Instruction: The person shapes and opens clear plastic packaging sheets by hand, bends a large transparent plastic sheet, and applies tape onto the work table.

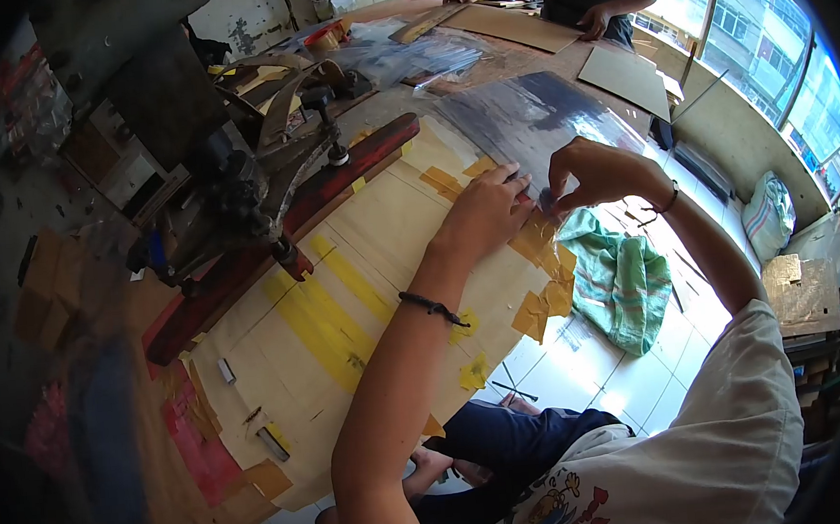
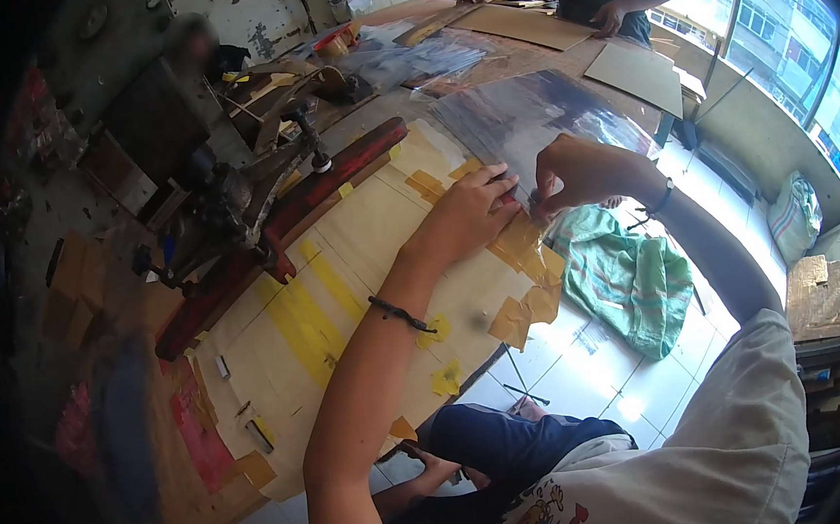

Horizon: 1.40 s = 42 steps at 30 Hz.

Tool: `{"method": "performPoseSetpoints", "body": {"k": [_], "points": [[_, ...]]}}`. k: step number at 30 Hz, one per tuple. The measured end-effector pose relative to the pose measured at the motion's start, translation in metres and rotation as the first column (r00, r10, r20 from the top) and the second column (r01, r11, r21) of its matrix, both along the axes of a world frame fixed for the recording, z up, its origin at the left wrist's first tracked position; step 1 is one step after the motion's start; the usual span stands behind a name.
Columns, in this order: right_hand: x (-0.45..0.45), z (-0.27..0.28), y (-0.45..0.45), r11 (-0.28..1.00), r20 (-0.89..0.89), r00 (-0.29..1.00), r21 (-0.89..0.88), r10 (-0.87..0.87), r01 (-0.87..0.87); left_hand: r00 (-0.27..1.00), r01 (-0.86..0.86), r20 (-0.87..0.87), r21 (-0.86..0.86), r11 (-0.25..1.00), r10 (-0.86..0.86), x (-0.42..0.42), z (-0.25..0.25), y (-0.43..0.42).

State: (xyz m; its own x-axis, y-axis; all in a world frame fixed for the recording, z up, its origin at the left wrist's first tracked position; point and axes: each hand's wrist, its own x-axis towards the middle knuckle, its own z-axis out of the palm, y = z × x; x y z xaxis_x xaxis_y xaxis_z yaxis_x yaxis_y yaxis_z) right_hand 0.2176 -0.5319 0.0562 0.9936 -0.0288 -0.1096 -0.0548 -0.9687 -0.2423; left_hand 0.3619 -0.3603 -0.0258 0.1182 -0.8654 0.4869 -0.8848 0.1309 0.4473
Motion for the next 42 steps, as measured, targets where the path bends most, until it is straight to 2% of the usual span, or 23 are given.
{"method": "performPoseSetpoints", "body": {"k": [7,10,13,17,20,26,30,33,37,40,41,42], "points": [[0.001,0.005,0.008,1.0,-0.042,0.999,-0.017,0.01,-0.011,1.0,-0.012,0.022,-0.014,1.0,0.012,0.0,-0.003,0.001],[0.004,0.003,0.002,0.995,0.004,0.995,-0.039,0.096,-0.095,0.999,-0.016,0.036,-0.006,1.0,0.016,0.0,-0.003,0.0],[0.006,0.004,0.001,0.993,-0.009,0.994,-0.035,0.108,-0.109,1.0,-0.009,0.025,0.003,1.0,0.009,0.001,-0.003,0.0],[0.0,-0.001,0.002,1.0,0.063,0.998,0.01,0.005,-0.006,1.0,0.0,0.018,0.017,1.0,-0.001,0.0,-0.001,0.001],[-0.005,0.003,0.0,0.997,0.045,0.997,0.035,0.062,-0.063,1.0,-0.007,0.02,0.024,1.0,0.007,0.001,0.0,0.0],[-0.009,0.004,0.011,1.0,0.042,0.999,-0.001,-0.028,0.028,1.0,-0.002,0.019,0.016,1.0,0.001,0.0,0.002,0.001],[-0.005,0.002,0.001,0.997,0.034,0.997,0.033,0.075,-0.076,1.0,-0.003,0.023,0.002,1.0,0.003,0.0,-0.002,0.001],[-0.004,0.002,0.0,0.995,0.017,0.996,0.045,0.086,-0.086,1.0,-0.004,0.019,0.009,1.0,0.004,-0.001,0.0,0.001],[-0.004,-0.001,0.004,0.978,0.045,0.982,-0.111,0.185,-0.179,1.0,0.004,0.004,0.002,1.0,-0.004,-0.003,0.001,0.002],[-0.01,0.0,0.017,0.978,0.036,0.991,-0.171,0.126,-0.118,0.999,-0.015,0.04,-0.002,1.0,0.015,-0.004,0.0,0.001],[-0.013,-0.006,0.016,0.979,0.082,0.989,-0.173,0.12,-0.104,0.998,-0.028,0.053,-0.007,1.0,0.029,-0.002,0.0,0.002],[-0.012,-0.008,0.016,0.97,0.046,0.995,-0.229,0.092,-0.079,0.997,-0.038,0.063,-0.012,0.999,0.038,-0.004,0.0,0.004]]}}
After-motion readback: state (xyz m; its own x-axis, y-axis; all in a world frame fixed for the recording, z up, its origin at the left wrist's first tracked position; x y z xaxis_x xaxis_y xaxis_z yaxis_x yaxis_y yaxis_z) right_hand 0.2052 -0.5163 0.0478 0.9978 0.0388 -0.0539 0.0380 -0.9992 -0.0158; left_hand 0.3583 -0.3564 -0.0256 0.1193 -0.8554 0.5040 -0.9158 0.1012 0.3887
